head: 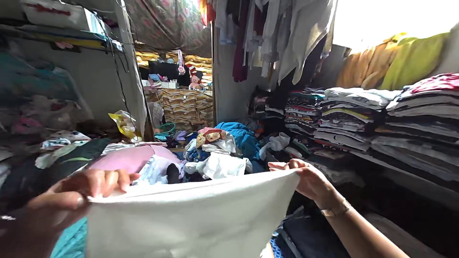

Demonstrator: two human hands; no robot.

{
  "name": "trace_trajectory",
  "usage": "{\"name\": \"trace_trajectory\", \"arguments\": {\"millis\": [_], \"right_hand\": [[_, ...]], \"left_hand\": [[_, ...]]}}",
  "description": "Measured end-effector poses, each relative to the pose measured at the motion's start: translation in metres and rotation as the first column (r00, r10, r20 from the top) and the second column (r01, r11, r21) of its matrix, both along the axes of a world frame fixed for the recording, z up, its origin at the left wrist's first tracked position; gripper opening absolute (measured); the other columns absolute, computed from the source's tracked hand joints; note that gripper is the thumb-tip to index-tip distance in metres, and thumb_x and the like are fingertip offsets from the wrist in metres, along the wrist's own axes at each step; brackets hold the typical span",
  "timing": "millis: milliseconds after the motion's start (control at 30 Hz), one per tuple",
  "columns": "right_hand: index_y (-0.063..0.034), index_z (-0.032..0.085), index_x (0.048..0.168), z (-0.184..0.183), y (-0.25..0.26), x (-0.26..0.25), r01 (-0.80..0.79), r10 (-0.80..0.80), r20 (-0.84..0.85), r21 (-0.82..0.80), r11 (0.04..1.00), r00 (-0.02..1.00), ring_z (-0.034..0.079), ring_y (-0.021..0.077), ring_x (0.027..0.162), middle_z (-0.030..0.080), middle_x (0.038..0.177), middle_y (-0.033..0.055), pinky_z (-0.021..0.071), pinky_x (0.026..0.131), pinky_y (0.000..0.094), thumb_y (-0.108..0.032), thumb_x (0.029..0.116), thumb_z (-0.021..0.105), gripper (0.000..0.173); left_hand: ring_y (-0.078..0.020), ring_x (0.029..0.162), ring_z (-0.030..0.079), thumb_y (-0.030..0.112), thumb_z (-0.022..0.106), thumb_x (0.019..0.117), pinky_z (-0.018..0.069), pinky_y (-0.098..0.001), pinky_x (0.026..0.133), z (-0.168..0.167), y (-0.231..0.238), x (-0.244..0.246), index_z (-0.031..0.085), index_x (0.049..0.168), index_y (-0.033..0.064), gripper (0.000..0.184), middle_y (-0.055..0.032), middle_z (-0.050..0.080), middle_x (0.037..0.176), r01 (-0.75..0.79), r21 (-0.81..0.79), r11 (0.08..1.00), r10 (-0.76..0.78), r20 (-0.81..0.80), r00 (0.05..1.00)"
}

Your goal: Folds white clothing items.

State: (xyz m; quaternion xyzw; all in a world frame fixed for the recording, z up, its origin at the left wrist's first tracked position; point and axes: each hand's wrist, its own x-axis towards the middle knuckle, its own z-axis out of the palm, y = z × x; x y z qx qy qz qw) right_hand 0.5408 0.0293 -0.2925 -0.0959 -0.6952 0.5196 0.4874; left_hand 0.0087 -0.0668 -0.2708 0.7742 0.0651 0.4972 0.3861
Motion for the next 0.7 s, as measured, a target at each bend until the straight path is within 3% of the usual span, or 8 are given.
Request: {"name": "trace_trajectory", "arguments": {"millis": [100,167,267,367,467,533,600,700], "right_hand": [[-0.0275,0.075,0.090,0.005,-0.011,-0.001,-0.016,0.014,-0.070,-0.035,0.999,0.997,0.069,0.0014,0.084,0.073,0.088,-0.0091,0.0586,0.080,0.0230,-0.036,0.0938,0.067,0.012],[-0.0256,0.073,0.096,0.012,-0.014,-0.001,0.021,-0.022,-0.020,-0.032,0.999,1.000,0.068,-0.0022,0.076,0.073,0.084,-0.0098,0.0584,0.069,0.0177,-0.035,0.0984,0.064,0.013],[-0.0238,0.072,0.095,0.016,-0.012,-0.001,0.121,-0.115,0.120,-0.041,0.992,0.986,0.067,-0.0017,0.072,0.072,0.081,-0.0093,0.0582,0.067,0.0181,-0.034,0.0975,0.066,0.012],[-0.0216,0.073,0.097,0.015,-0.008,0.002,0.155,-0.159,0.329,0.040,0.987,0.931,0.065,-0.0024,0.074,0.071,0.085,-0.0111,0.0562,0.068,0.0171,-0.033,0.0874,0.077,0.015],[-0.0154,0.074,0.101,0.020,-0.011,0.001,0.145,-0.203,0.532,0.149,0.978,0.822,0.068,-0.0028,0.079,0.074,0.088,-0.0119,0.0585,0.072,0.0181,-0.019,0.0825,0.080,0.020],[-0.0177,0.075,0.089,0.018,-0.013,0.001,0.196,-0.244,0.534,0.146,0.970,0.810,0.066,-0.0046,0.069,0.072,0.077,-0.0139,0.0565,0.065,0.0172,-0.013,0.0870,0.072,0.006],[-0.0235,0.074,0.084,0.012,-0.009,0.003,0.190,-0.217,0.450,0.106,0.976,0.866,0.064,-0.0055,0.067,0.070,0.075,-0.0151,0.0547,0.063,0.0159,-0.024,0.0922,0.069,0.010],[-0.0237,0.078,0.096,0.006,-0.005,0.000,0.101,-0.110,0.289,0.045,0.994,0.951,0.065,-0.0024,0.082,0.071,0.093,-0.0116,0.0563,0.073,0.0177,-0.039,0.0950,0.070,0.017]], "left_hand": [[-0.0034,0.094,0.067,0.039,0.065,0.0963,0.0492,-0.0333,0.106,-0.006,0.002,-0.011,0.074,0.103,0.0273,0.016,0.0137,0.070,0.087,-0.079,-0.027,0.997,0.077,-0.076,0.994],[-0.0004,0.092,0.067,0.040,0.068,0.0940,0.0521,-0.0297,0.102,-0.012,0.005,-0.019,0.073,0.104,0.0304,0.015,0.0159,0.069,0.088,-0.178,-0.024,0.984,0.173,-0.136,0.976],[0.0033,0.090,0.068,0.046,0.077,0.0853,0.0571,-0.0216,0.089,-0.015,0.000,-0.016,0.073,0.097,0.0363,0.016,0.0189,0.072,0.091,-0.408,0.008,0.913,0.396,-0.257,0.881],[0.0073,0.087,0.069,0.049,0.079,0.0826,0.0574,-0.0130,0.076,-0.017,-0.007,0.000,0.078,0.098,0.0374,0.019,0.0198,0.075,0.096,-0.517,-0.010,0.856,0.488,-0.314,0.815],[0.0043,0.090,0.071,0.042,0.077,0.0837,0.0585,-0.0163,0.080,-0.020,-0.005,0.009,0.079,0.093,0.0345,0.013,0.0169,0.077,0.095,-0.532,-0.039,0.846,0.499,-0.296,0.815],[0.0007,0.096,0.070,0.041,0.073,0.0897,0.0582,-0.0229,0.091,-0.022,0.001,0.007,0.077,0.095,0.0322,0.011,0.0160,0.074,0.096,-0.421,-0.030,0.907,0.402,-0.243,0.883],[-0.0028,0.101,0.067,0.040,0.068,0.0956,0.0562,-0.0258,0.095,-0.022,0.004,0.008,0.076,0.098,0.0281,0.014,0.0137,0.070,0.101,-0.277,-0.046,0.960,0.263,-0.197,0.944],[0.0043,0.093,0.065,0.037,0.063,0.1002,0.0540,-0.0147,0.082,-0.021,-0.001,0.017,0.074,0.106,0.0281,0.015,0.0144,0.071,0.101,-0.235,-0.106,0.966,0.208,-0.218,0.954]]}}
